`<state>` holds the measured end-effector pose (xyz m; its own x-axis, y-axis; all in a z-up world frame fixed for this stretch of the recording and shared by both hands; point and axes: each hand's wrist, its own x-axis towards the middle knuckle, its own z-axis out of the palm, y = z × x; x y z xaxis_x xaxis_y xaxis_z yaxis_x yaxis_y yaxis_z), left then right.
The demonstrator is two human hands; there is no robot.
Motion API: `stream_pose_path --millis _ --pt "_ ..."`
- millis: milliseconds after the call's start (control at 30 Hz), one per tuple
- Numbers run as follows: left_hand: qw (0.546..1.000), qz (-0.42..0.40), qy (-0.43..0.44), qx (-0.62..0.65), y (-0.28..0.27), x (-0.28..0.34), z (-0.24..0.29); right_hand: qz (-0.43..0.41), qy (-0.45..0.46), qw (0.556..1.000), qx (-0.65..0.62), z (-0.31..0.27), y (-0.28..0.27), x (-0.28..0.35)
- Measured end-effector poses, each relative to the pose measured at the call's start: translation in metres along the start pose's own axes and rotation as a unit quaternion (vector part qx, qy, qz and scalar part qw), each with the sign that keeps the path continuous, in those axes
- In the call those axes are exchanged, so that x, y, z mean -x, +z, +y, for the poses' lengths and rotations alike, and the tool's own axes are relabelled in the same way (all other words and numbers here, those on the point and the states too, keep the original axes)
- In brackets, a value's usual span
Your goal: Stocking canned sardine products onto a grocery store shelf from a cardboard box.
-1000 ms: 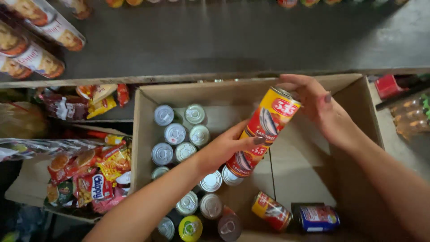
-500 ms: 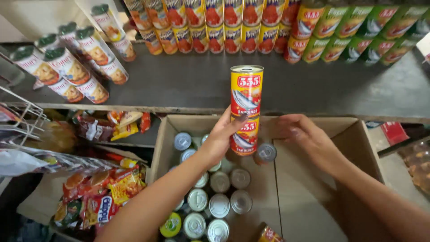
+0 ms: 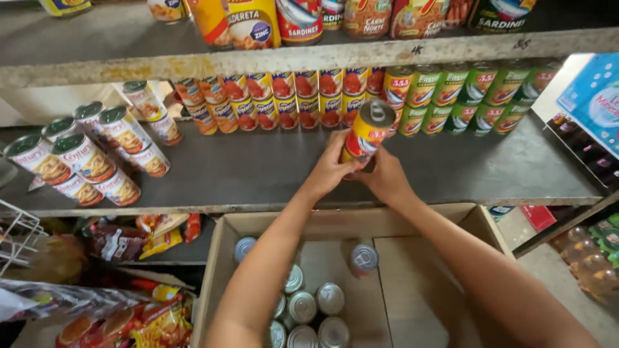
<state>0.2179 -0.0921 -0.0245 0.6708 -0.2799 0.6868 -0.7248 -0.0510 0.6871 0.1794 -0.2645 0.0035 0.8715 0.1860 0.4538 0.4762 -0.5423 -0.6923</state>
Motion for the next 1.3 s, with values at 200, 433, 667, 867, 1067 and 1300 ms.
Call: stream_pose_path --millis 200,433,667,867,1067,1300 --pt "0.99 0.013 -0.097 0.106 0.012 0.008 -0.038 0.027 -0.01 0.998 -0.06 0.017 0.013 0.007" --pt "0.972 0.14 -0.179 -0.056 0.029 0.005 0.002 0.042 -0.002 0.999 -0.024 0.024 0.019 0.005" --pt "0.972 0.165 -0.161 -0.039 0.027 0.0 -0.001 0.038 0.014 0.998 0.043 0.031 0.024 -0.004" --pt "0.971 0.175 -0.155 -0.059 0.03 -0.018 -0.048 0.032 0.055 0.997 0.05 0.043 0.021 -0.028" --pt "0.972 0.175 -0.142 -0.067 0.033 -0.048 -0.073 0.036 0.047 0.997 0.05 0.059 0.021 -0.061" --pt "0.966 0.171 -0.052 -0.188 0.029 -0.062 -0.102 0.03 0.145 0.985 0.091 0.084 0.03 -0.082"
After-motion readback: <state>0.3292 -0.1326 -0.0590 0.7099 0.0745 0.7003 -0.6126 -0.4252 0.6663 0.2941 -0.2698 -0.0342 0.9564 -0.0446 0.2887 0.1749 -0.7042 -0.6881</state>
